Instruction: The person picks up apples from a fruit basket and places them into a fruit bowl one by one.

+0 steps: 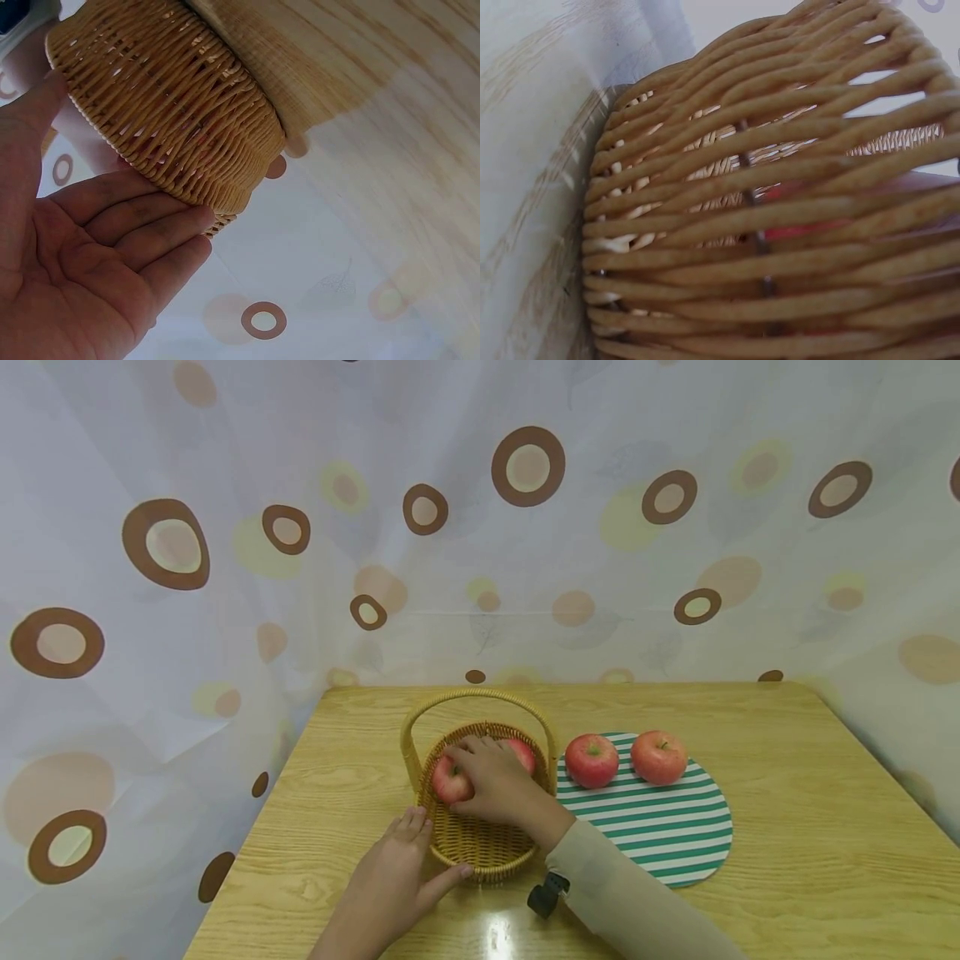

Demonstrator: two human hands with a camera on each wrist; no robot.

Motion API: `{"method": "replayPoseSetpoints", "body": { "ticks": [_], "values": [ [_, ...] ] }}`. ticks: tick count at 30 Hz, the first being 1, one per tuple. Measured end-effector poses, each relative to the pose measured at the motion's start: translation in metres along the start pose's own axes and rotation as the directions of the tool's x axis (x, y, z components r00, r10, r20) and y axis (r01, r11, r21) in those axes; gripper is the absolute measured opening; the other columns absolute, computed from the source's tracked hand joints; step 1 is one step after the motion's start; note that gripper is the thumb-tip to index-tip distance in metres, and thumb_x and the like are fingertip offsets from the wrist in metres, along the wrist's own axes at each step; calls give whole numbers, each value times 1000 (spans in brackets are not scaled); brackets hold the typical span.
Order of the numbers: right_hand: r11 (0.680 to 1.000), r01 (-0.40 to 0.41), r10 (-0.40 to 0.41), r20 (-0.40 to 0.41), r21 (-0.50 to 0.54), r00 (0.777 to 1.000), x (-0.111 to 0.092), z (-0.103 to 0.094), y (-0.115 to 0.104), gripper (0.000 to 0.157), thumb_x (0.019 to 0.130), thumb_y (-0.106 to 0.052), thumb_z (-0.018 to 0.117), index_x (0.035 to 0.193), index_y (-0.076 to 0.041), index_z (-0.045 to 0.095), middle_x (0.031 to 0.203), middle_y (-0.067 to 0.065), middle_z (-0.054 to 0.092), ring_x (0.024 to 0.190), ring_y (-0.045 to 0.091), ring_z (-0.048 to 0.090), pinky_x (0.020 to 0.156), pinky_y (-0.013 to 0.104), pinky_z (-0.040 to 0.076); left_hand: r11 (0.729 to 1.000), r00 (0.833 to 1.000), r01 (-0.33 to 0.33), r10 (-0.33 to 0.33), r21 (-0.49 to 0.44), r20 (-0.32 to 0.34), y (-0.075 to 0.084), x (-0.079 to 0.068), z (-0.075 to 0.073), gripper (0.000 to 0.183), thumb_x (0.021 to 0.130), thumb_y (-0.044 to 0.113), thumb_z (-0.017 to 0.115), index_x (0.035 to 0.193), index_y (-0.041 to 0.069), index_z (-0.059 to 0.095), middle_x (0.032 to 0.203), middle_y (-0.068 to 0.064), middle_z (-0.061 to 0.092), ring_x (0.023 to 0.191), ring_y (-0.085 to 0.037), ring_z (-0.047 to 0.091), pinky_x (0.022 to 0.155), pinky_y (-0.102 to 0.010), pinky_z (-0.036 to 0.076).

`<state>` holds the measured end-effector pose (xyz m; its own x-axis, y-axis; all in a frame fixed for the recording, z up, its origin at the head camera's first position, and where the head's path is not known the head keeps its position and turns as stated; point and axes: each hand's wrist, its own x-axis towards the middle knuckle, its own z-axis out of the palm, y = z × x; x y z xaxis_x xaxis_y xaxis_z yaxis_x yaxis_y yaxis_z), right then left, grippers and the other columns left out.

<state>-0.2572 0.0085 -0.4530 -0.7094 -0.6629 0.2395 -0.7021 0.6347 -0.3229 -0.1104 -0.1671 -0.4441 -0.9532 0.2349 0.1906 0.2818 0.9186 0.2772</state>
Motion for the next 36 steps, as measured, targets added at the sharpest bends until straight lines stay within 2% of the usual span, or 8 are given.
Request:
{"method": "replayPoseSetpoints", "body": {
  "ticks": [7,16,23,36],
  "values": [
    [1000,-3,3,-3,4,1000,-2,-1,-2,78,79,-38,93,146,-12,63,140,7,62,129,29,57,112,54,47,1000,1000,-3,3,-6,4,0,0,-2,86,97,64,68,136,-13,65,146,-32,60,140,-47,57,113,-56,52],
    [999,-12,13,-9,30,1000,-5,-4,-4,83,78,-40,92,148,-7,62,138,7,61,127,27,55,110,50,49,1000,1000,-2,2,-12,8,1,-1,-3,88,97,67,65,136,-12,65,147,-33,59,139,-47,59,112,-56,53],
    [996,3,3,-62,90,998,-8,-5,-3,80,77,-38,92,145,-6,64,139,7,60,127,26,55,108,48,52,1000,1000,3,-3,-12,11,0,0,-1,86,97,65,68,135,-12,66,146,-32,61,141,-46,57,114,-57,51],
    [974,37,-2,-153,224,988,-12,-5,0,82,78,-32,92,147,-2,61,143,12,56,132,31,51,104,50,56,1000,1000,-10,9,4,6,0,-1,-2,92,97,69,63,137,-13,64,147,-33,60,140,-46,58,112,-56,53]
  ]
}}
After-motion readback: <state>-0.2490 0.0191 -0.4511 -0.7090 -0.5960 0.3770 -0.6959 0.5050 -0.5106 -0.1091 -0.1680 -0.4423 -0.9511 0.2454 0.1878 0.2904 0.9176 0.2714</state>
